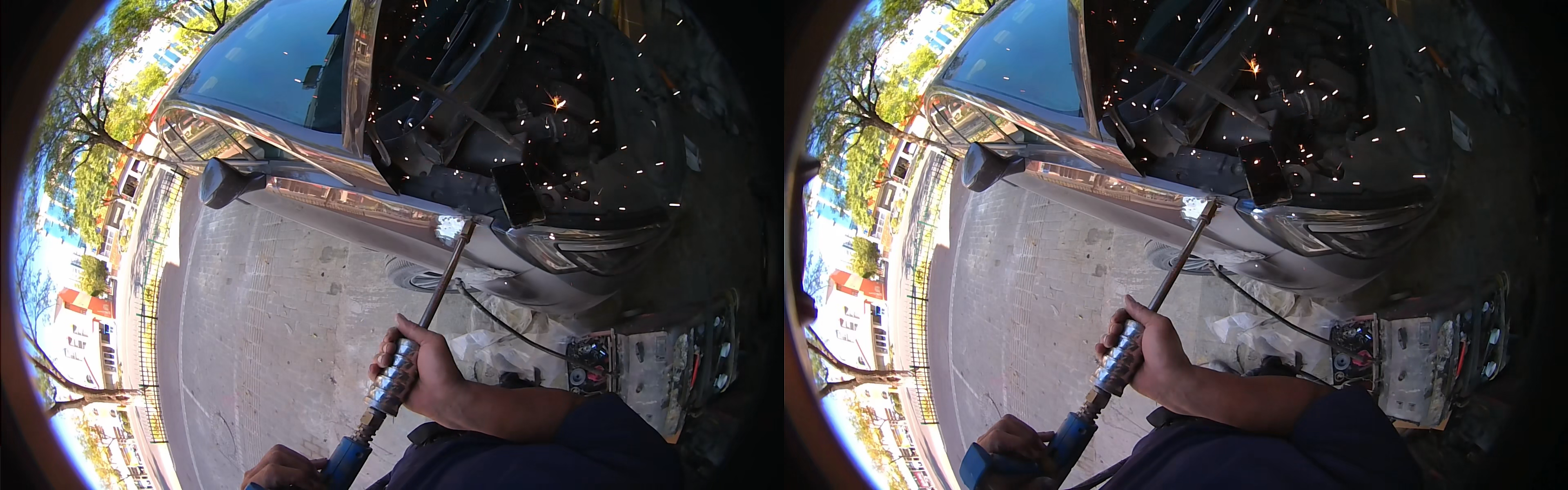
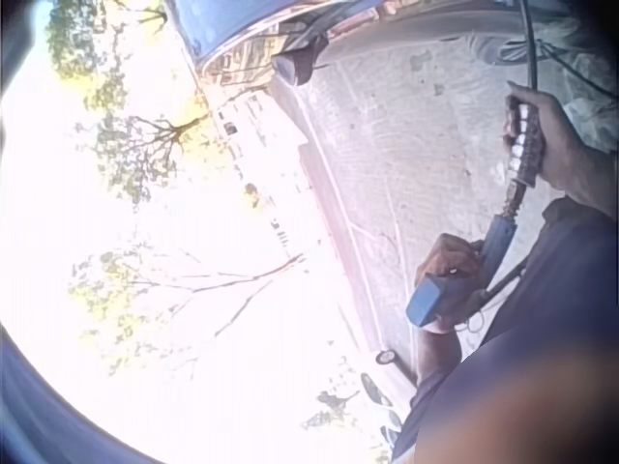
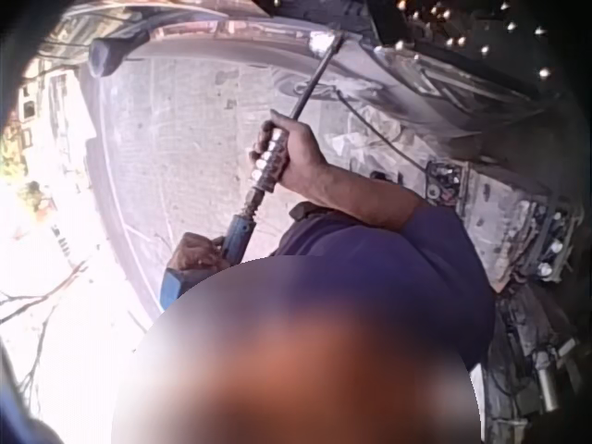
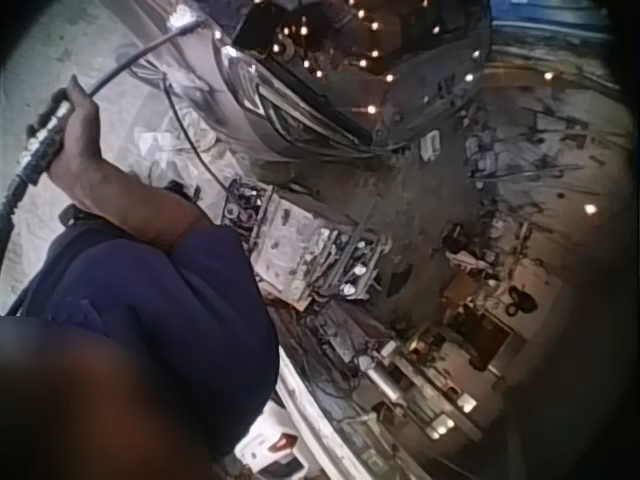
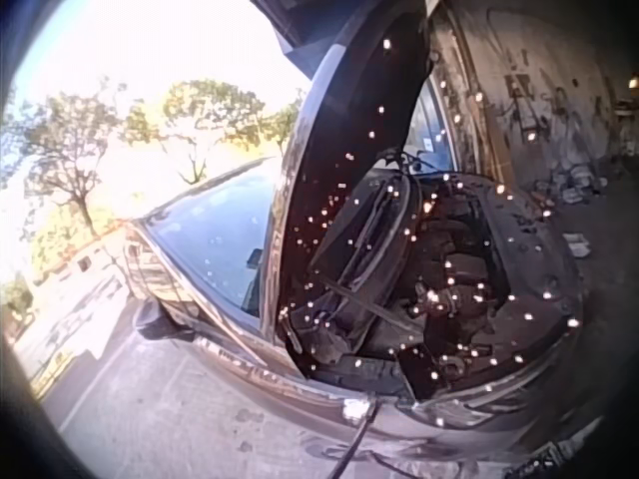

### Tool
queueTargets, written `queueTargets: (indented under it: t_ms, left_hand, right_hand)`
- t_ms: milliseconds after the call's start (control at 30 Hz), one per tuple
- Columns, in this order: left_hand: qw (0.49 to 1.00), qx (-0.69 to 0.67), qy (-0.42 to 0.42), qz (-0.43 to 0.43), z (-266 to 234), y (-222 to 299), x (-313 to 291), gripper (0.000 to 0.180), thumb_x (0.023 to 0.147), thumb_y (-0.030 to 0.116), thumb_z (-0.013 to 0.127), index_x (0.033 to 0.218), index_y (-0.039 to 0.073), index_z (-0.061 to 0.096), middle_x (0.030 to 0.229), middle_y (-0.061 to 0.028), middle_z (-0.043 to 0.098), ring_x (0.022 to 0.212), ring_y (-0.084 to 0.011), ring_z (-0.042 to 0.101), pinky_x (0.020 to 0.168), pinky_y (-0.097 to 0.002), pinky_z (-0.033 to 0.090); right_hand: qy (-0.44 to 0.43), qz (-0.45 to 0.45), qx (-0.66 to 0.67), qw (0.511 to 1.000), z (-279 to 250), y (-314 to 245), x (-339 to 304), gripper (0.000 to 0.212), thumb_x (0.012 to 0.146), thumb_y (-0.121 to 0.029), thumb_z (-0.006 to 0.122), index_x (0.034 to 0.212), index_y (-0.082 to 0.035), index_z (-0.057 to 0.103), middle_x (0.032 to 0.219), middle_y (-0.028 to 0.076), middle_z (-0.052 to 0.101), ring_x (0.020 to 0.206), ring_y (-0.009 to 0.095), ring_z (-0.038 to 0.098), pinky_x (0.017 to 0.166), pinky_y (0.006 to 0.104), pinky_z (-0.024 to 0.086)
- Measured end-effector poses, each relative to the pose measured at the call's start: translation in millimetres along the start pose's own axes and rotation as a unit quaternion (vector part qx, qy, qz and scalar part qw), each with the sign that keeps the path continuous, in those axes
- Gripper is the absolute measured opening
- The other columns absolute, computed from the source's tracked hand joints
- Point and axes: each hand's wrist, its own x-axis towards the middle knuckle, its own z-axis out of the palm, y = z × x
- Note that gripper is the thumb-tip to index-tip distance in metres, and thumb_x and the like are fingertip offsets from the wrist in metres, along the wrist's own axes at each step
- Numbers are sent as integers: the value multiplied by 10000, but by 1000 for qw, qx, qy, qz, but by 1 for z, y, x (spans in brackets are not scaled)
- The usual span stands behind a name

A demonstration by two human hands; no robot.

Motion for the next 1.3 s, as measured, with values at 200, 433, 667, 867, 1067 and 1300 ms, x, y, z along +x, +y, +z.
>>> queueTargets:
  t_ms: [200,433,667,867,1067,1300]
  left_hand:
    - [999,27,-14,24,-1,1,3,407,787,186,900,1096,3,710,1009,-189,738,1005,-346,682,935,-495,596]
    - [999,-27,-9,16,-1,-7,-13,385,824,79,894,1138,-30,699,1184,-297,746,1158,-427,725,1007,-528,593]
    - [994,-106,-19,-18,-4,-12,-20,403,861,38,881,1195,-50,674,1204,-313,751,1205,-420,728,1082,-559,577]
    - [988,-144,22,-44,0,-14,-36,443,857,2,879,1240,-56,664,1209,-309,755,1216,-409,737,1128,-571,554]
    - [996,-73,-40,-26,-14,-18,-33,456,818,-30,887,1226,-51,683,1208,-293,765,1204,-403,749,1169,-579,524]
    - [991,-94,-17,-92,-13,-17,-39,464,827,-48,879,1239,-67,667,1231,-303,757,1218,-405,744,1132,-566,557]
  right_hand:
    - [-7,0,-2,1000,-4,0,2,331,1120,-352,640,919,-93,600,743,51,627,753,221,624,827,440,568]
    - [-54,-109,0,993,-26,-76,54,256,1064,-281,686,895,-101,616,734,33,639,713,201,649,724,390,587]
    - [-48,-4,56,997,-8,4,2,285,1049,-297,704,869,-100,602,735,29,630,712,198,629,790,422,562]
    - [-26,1,34,999,-12,-7,12,257,1049,-272,699,883,-97,607,736,27,628,710,193,631,770,407,567]
    - [-78,-153,21,985,-24,-72,56,281,1057,-303,696,880,-100,613,714,28,640,629,165,625,690,313,563]
    - [-25,6,12,1000,-12,4,7,226,1020,-271,707,905,-105,603,754,26,624,722,208,633,820,429,566]
